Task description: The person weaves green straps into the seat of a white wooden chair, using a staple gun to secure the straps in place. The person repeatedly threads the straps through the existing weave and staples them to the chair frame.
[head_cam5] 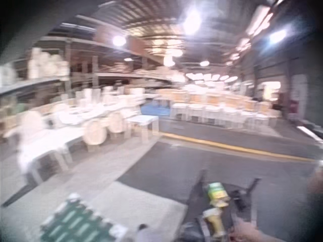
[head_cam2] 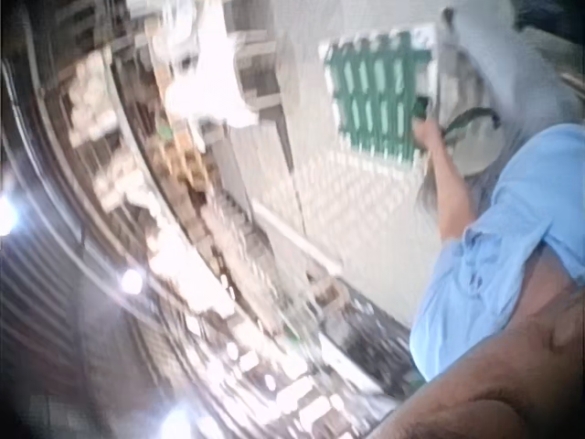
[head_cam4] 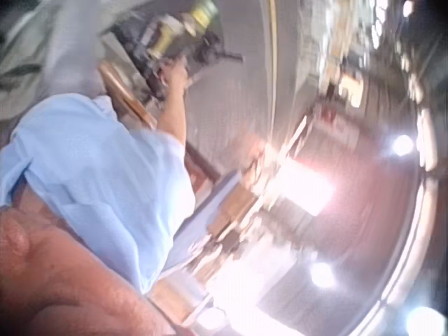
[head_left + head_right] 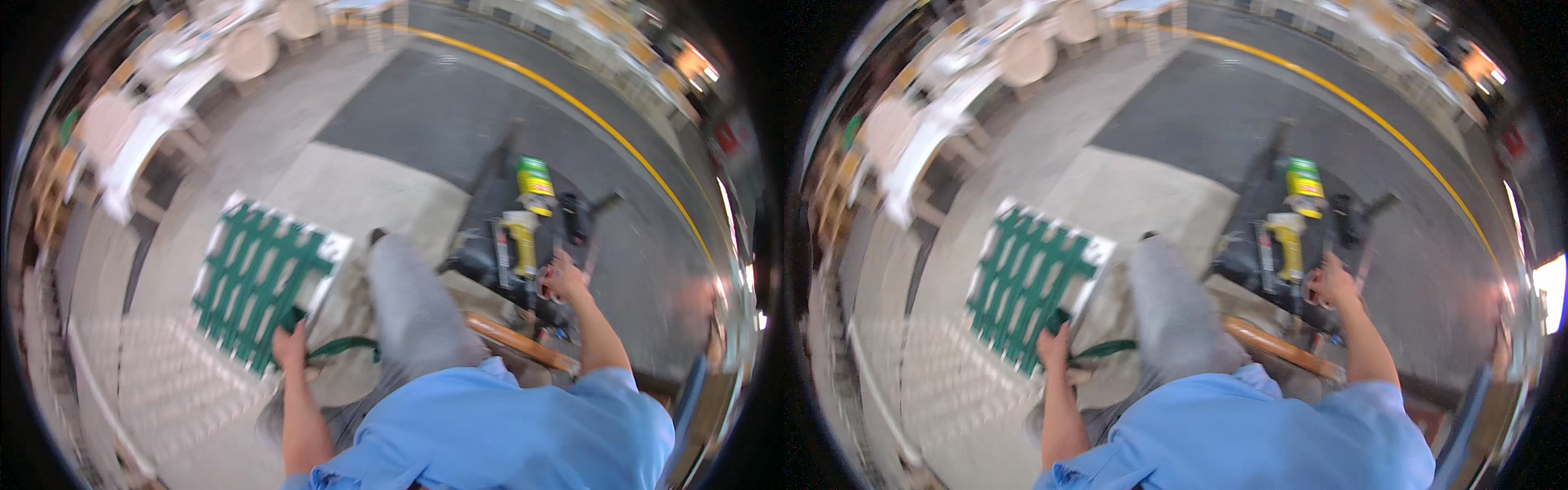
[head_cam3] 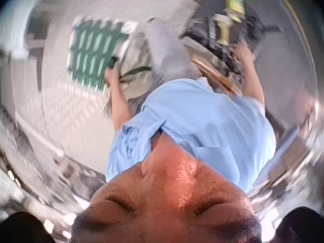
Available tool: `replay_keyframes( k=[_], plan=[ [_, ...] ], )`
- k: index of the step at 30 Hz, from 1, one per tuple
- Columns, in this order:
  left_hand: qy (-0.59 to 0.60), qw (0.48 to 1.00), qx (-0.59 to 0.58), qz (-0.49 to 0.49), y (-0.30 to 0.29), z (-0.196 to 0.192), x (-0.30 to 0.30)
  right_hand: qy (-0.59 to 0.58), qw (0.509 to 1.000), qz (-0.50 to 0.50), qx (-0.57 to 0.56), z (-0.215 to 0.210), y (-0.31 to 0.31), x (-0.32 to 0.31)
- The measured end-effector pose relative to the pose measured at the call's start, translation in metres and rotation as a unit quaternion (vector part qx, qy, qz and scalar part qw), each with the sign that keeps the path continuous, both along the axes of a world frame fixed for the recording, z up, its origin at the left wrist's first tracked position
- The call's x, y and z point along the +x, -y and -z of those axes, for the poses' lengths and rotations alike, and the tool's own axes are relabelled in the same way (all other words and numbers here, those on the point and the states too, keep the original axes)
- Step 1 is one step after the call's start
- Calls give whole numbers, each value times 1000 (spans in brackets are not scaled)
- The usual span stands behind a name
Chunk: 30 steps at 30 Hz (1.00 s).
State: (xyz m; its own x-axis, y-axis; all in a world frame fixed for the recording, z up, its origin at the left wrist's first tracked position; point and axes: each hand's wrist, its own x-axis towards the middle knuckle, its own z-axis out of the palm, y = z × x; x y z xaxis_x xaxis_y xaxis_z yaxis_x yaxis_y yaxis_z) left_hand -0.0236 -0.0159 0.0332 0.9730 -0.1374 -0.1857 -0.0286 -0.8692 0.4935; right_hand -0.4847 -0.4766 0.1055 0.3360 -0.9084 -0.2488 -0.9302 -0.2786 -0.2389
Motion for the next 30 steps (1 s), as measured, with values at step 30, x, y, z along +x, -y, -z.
replay_keyframes(
  k=[30],
  plan=[
    [-350, 791, -487, -119, -62, -52, 20, -51, 527, -848, -25, -10, -215, 453]
  ],
)
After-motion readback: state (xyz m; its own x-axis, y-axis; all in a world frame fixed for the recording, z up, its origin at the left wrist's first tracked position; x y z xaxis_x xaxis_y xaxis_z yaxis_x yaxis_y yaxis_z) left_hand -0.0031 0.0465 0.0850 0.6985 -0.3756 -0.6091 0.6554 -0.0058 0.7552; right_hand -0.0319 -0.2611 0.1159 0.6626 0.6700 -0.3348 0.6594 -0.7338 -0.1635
